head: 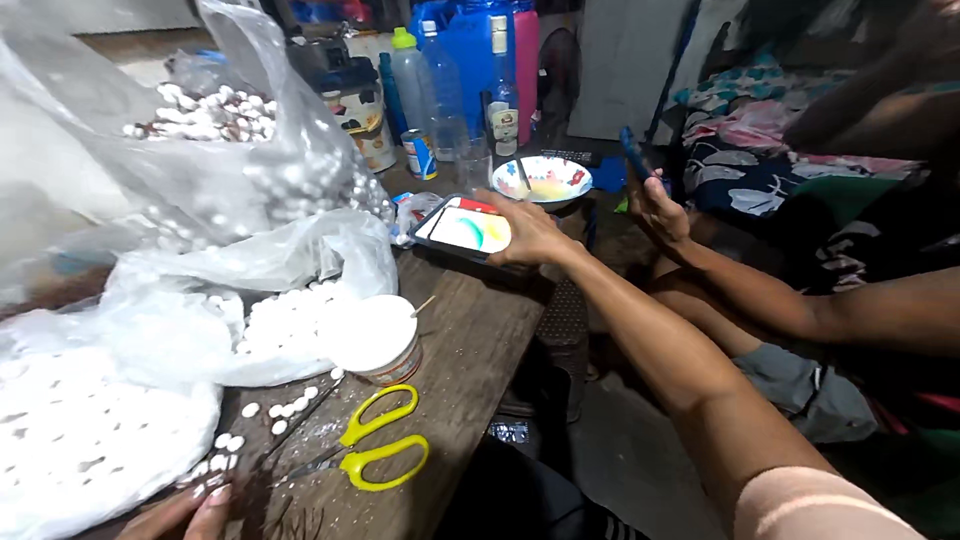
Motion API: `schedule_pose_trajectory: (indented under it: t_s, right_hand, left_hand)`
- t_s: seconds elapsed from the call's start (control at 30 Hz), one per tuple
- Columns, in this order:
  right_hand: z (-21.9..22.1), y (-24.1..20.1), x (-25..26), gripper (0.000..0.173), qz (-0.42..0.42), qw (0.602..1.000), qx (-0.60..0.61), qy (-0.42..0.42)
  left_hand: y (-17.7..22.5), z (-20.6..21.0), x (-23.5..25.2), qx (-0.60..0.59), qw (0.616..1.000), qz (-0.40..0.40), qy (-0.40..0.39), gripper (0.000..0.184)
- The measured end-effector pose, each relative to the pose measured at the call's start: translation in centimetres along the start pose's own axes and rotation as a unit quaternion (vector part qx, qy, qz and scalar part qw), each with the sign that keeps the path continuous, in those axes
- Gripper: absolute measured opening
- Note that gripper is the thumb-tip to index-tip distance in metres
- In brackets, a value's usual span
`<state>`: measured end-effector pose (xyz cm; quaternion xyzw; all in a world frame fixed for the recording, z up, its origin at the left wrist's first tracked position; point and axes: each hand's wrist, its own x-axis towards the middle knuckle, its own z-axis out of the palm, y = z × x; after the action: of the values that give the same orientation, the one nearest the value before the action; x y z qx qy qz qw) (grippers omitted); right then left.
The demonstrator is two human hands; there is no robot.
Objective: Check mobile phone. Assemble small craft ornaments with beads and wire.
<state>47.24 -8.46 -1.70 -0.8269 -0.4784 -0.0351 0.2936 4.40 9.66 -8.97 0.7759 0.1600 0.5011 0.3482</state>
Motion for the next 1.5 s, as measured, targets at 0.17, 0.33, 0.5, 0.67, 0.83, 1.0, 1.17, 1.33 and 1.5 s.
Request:
schedule_pose_trajectory:
  t_s: [0.17,0.33,0.5,0.67,0.83,1.0,1.17,1.33,1.5]
  right_hand:
    - [2.3,-1.5,-2.9,0.100,-0.088,0.960,-0.010,0.266]
    - [3.3,-1.8,-3.2,0.101,-0.108,0.918,-0.037,0.380]
    - [4.5,-1.7,-2.9,0.096,-0.108,0.895,-0.029,0.431]
    - [4.9,-1.7,-2.8,0.096,-0.105,0.890,-0.026,0.444]
    - [5.0,-1.7,-2.9,0.096,-0.106,0.891,-0.028,0.440]
    - [5.0,-1.8,-2.9,0.096,-0.104,0.893,-0.028,0.438]
    - [4.6,-2.0,-3.0,0.099,-0.080,0.915,-0.027,0.396]
    - [1.8,-1.5,-0.1,0.110,0.089,0.983,0.060,0.151]
    - [1.1,-0.1,2.4,0.108,0.145,0.987,0.063,0.037]
  left_hand:
    - [-0.1,0.4,-0.3,0.004,1.000,-0.008,0.017,0.012]
    - [-0.2,0.4,-0.3,-0.001,1.000,-0.002,0.022,0.015]
    - [-0.2,0.5,-0.3,-0.010,1.000,0.005,0.020,0.017]
    - [-0.2,0.4,-0.4,-0.004,1.000,0.000,0.022,0.015]
    - [-0.5,0.3,-0.4,-0.001,1.000,0.005,0.017,0.015]
    - [-0.5,0.3,-0.3,-0.005,1.000,0.008,0.019,0.014]
    - [-0.2,0.3,-0.3,0.000,1.000,0.001,0.016,0.014]
    - [-0.1,0.4,-0.4,0.007,1.000,0.005,0.025,0.015]
    - [0.0,0.5,-0.5,0.019,0.999,0.005,0.038,0.011]
